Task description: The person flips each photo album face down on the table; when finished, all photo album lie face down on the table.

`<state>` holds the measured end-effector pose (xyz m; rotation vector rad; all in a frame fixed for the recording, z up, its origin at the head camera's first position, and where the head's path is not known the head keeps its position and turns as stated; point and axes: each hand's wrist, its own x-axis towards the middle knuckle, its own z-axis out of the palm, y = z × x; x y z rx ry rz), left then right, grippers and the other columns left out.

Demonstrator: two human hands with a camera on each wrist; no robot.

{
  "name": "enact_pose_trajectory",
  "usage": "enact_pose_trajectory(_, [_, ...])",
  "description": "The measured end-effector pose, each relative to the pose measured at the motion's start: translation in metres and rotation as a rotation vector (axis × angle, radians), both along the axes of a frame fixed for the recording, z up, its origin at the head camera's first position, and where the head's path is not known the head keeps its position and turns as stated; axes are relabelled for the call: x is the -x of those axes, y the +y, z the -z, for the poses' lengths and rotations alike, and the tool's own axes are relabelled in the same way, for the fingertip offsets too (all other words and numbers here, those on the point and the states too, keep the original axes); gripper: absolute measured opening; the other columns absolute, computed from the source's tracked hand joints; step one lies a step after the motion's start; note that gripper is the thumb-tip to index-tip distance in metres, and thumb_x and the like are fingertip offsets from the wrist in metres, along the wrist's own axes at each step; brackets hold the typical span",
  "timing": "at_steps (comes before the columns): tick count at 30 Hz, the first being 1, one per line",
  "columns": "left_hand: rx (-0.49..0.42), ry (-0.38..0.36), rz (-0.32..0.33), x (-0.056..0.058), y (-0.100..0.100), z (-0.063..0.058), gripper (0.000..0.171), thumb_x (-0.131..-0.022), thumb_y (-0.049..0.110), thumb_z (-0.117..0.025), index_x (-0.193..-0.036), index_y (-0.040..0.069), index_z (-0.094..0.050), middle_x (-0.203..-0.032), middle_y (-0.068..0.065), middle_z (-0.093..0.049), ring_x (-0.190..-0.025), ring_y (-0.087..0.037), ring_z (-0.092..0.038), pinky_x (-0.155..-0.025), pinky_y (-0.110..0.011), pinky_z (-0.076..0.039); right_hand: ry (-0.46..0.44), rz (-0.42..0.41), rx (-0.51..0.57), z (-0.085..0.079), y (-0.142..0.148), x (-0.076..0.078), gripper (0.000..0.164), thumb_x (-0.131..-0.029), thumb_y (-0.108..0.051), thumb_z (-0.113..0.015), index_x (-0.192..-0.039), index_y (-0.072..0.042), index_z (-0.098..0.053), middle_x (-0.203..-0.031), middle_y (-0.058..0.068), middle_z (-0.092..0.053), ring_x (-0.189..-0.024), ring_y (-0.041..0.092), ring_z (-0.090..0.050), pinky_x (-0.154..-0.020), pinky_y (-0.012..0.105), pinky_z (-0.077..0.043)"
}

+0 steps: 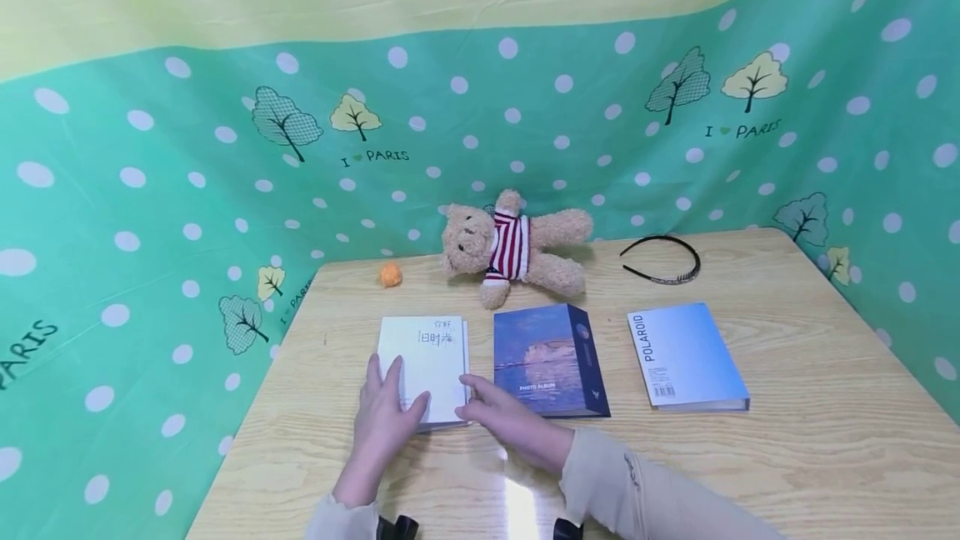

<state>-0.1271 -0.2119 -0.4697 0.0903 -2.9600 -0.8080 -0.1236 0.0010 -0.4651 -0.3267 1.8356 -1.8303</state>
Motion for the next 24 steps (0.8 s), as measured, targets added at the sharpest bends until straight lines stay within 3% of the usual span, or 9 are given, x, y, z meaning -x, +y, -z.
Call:
enact_pose_trajectory(10, [-0.008, -0.011, -0.018, 0.0020, 0.0003, 0.0010, 0.076, -0.088, 0.030, -0.069, -0.149, 0.003, -0.035, -0.158, -0.028, -0.005, -0.133, -0.056, -0.027, -0.092, -0.071, -0.038, -0.088, 0.067, 0.142, 0.0047, -0.0052, -0.0070, 0.064, -0.096, -0.027, -0.056, -0.150, -0.001, -0.032, -0.155, 0.029, -0.020, -0.142, 0.043, -0.020, -0.112, 0.055, -0.027])
enact_pose_trajectory(24, [-0.030, -0.019, -0.084, 0.0066, 0.0007, 0.0024, 0.070, -0.088, 0.028, -0.066, -0.149, 0.008, -0.037, -0.159, -0.026, -0.008, -0.130, -0.055, -0.034, -0.088, -0.070, -0.042, -0.047, 0.146, 0.165, 0.0100, -0.0074, -0.0096, 0.063, -0.096, -0.026, -0.054, -0.147, 0.004, -0.034, -0.152, 0.024, -0.031, -0.134, 0.041, -0.037, -0.109, 0.053, -0.033])
